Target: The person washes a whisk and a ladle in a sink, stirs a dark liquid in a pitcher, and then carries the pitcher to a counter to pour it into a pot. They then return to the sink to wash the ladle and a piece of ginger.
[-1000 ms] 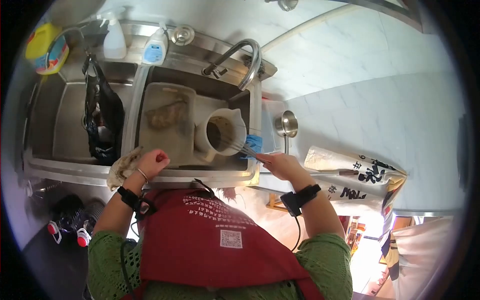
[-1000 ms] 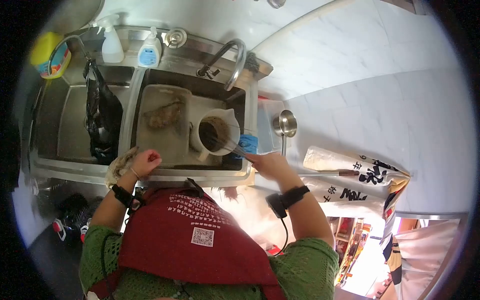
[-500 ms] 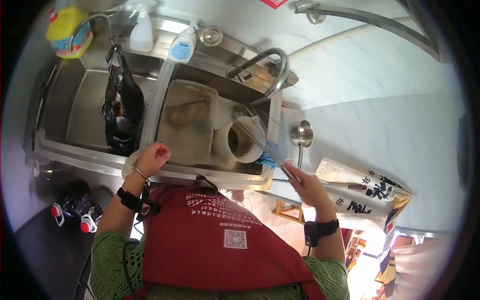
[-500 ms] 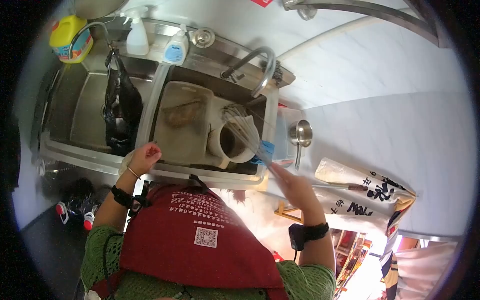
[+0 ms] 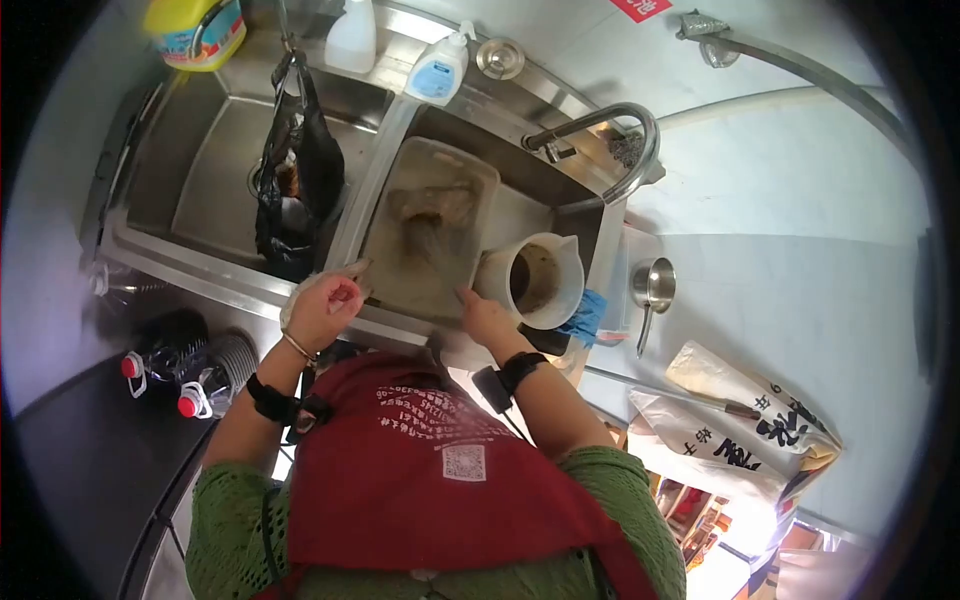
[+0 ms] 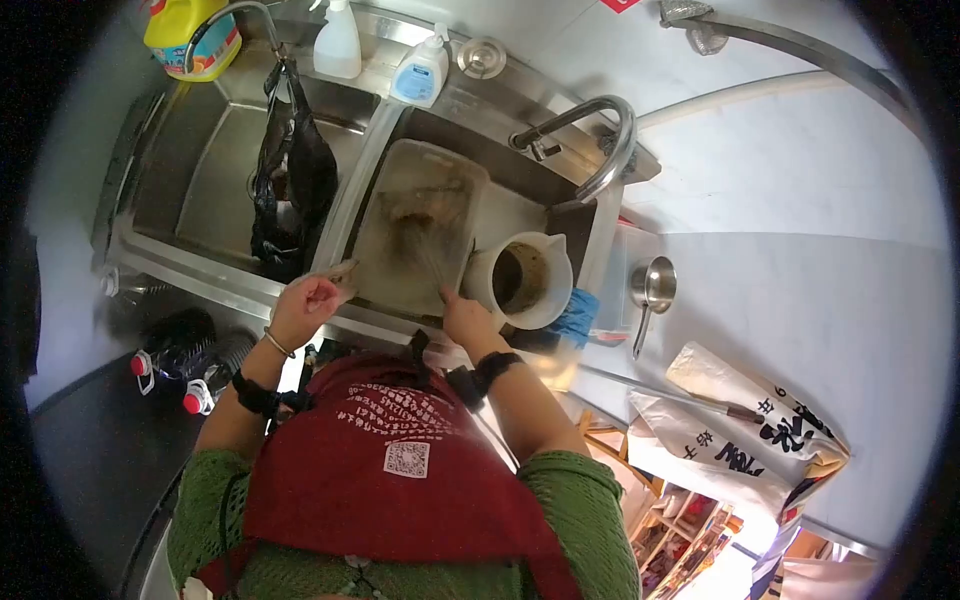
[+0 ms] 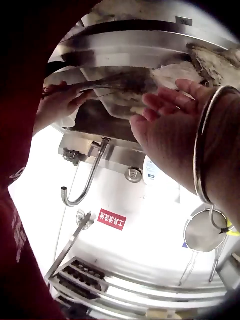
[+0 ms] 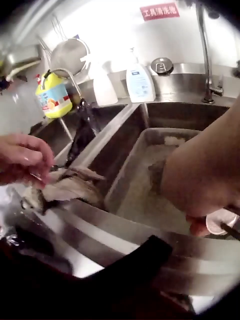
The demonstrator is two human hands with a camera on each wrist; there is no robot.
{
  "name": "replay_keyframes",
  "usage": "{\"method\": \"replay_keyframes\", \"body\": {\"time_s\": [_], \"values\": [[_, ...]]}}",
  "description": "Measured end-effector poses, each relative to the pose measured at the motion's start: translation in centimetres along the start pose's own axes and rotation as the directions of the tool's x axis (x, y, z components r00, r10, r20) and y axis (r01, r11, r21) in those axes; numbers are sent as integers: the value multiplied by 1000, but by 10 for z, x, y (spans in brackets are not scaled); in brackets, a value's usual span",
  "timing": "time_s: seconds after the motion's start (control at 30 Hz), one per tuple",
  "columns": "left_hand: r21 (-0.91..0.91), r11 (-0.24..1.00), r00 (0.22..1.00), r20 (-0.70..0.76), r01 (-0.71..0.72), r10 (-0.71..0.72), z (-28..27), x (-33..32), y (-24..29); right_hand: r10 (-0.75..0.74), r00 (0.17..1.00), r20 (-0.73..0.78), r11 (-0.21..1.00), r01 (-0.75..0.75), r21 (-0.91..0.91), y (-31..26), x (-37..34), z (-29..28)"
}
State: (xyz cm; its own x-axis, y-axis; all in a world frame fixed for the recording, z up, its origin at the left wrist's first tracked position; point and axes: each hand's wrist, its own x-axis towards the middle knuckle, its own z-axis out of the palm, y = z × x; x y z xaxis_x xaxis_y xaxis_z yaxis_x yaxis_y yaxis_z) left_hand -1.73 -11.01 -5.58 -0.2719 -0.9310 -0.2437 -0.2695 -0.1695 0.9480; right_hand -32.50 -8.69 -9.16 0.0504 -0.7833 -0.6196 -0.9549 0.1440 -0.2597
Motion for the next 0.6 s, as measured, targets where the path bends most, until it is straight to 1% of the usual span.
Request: {"method": "replay_keyframes", "body": {"time_s": [0.07,0.1,0.13,0.17,0.2,0.23,0.27,0.3,0.33,0.37,0.4,0.43,0.5,0.53,0.6], "values": [[107,993,999,16,50,-52,-4,-5,8,-4,1000,29,1000,5,-28,-16,1,12],[112,992,998,17,51,-53,-3,-7,3,-2,999,49,998,5,-58,-22,1,15],[58,995,997,25,75,-77,-2,-9,-6,-2,999,46,999,4,-52,-25,1,15],[1,995,994,38,98,-98,0,-9,-11,-58,996,68,996,62,-57,-26,1,14],[2,996,995,45,94,-94,1,-9,-9,-113,989,92,991,119,-63,-26,1,13],[14,998,997,53,63,-64,2,-10,-8,-108,990,91,992,114,-62,-21,3,12],[25,999,998,56,31,-32,3,-11,-7,-34,999,32,998,32,47,-13,9,8],[25,999,998,53,28,-30,5,-12,-11,43,999,-20,986,-40,160,-12,12,3],[14,999,995,85,50,-51,8,-10,-18,43,999,-27,986,-38,162,-16,10,5],[5,998,991,117,68,-68,9,-7,-21,7,1000,-22,990,-4,143,-23,8,8],[9,998,991,121,57,-58,10,-5,-19,-25,1000,-16,991,26,128,-28,6,9],[41,998,990,135,42,-47,12,-3,-16,-16,1000,-26,991,20,134,-20,12,12],[85,996,988,153,8,-21,17,-1,-10,-9,995,-96,952,38,304,5,30,29],[88,996,988,152,3,-16,18,1,-5,-10,995,-102,951,41,306,10,35,36],[158,987,982,187,-10,-20,20,4,4,-2,971,-240,949,78,306,7,43,48]]}}
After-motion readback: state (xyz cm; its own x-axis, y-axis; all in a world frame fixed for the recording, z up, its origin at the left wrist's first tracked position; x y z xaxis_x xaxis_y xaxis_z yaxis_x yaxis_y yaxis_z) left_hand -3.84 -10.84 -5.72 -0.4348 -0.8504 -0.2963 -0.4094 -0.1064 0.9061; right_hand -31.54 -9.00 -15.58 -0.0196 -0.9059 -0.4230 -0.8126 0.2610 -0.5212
